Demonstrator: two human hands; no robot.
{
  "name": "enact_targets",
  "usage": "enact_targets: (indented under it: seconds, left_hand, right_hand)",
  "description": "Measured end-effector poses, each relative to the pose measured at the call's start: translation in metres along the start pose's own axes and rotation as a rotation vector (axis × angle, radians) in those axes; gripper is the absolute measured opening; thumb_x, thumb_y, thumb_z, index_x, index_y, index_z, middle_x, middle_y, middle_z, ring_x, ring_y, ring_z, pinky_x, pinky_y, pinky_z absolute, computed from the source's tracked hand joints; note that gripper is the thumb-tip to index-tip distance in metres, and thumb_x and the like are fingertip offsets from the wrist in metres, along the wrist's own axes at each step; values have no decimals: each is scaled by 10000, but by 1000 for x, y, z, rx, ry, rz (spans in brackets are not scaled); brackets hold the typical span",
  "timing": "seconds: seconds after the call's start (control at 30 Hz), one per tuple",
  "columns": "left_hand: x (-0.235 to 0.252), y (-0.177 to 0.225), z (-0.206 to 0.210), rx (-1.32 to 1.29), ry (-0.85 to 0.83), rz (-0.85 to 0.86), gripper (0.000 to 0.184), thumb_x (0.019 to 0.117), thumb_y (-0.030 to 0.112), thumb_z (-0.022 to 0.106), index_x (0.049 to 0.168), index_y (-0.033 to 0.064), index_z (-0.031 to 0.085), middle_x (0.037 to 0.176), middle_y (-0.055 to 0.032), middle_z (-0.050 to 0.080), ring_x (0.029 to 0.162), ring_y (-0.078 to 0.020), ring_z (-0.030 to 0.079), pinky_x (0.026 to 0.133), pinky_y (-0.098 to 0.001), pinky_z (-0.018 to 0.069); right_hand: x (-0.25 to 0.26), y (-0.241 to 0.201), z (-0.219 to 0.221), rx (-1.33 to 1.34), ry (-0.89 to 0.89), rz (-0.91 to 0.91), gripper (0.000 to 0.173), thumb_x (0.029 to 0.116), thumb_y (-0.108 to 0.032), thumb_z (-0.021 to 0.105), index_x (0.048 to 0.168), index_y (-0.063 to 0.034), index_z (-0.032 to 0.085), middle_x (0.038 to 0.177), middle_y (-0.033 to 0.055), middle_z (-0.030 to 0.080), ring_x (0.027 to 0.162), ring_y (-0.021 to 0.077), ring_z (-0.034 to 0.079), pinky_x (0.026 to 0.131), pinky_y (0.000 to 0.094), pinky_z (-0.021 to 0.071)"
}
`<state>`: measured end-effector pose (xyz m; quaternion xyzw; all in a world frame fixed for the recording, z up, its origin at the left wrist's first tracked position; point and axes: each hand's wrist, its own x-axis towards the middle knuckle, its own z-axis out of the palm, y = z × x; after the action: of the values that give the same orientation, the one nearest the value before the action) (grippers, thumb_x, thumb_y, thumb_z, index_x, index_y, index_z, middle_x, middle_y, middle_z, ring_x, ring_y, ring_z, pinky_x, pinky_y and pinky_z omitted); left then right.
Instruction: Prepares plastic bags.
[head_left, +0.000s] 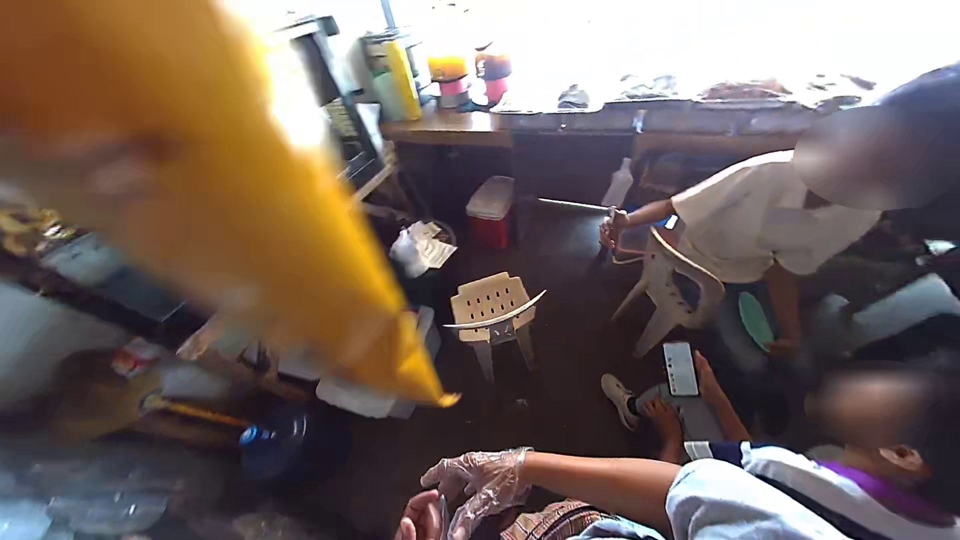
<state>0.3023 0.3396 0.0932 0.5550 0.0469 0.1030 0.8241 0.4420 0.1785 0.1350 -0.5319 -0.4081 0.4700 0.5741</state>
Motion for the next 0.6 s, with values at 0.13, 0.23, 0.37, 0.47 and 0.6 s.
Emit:
enact_targets:
  seconds: [0.13, 0.23, 0.37, 0.47, 0.6]
  left_hand:
    - [74, 19, 4, -67, -204, -76, 401, 940, 584, 595, 1185, 297, 730, 750, 160, 656, 607, 59, 563, 612, -123, 494]
    - [112, 20, 13, -40, -357, -216, 405, 941, 565, 599, 1214, 286, 709, 757, 173, 626, 571, 75, 505, 555, -102, 437]
    - [162, 6, 33, 34, -396, -361, 560, 858, 491, 759, 1312, 190, 630, 967, 102, 686, 680, 25, 585, 614, -147, 504]
    - [205, 2, 59, 279, -450, -441, 1003, 699, 358, 900, 1479, 12, 372, 1365, -52, 622, 1011, -129, 709, 864, -326, 603]
    - [262, -13, 109, 427, -562, -467, 742, 787, 190, 812, 1392, -71, 471, 1217, -76, 703, 998, -136, 717, 891, -321, 595]
  right_hand:
    - [-2, 8, -15, 56, 206, -68, 460, 910, -44, 715, 1315, 97, 550, 1023, 175, 684, 896, 168, 653, 876, 360, 545]
    - [-11, 15, -27, -124, 418, 11, 239, 943, -111, 716, 1052, 98, 677, 918, 180, 682, 838, 212, 631, 818, 401, 516]
    - [-28, 37, -48, -61, 693, -117, 279, 924, -168, 691, 1033, 89, 681, 1094, 202, 650, 1025, 253, 616, 934, 417, 494]
    - [-45, 43, -78, 170, 879, -215, 202, 888, -126, 657, 1010, 35, 670, 1014, 67, 694, 929, 80, 633, 863, 279, 518]
    - [-70, 35, -147, 255, 1123, -282, 104, 820, -62, 691, 869, -47, 601, 776, -70, 595, 737, -19, 568, 716, 181, 489]
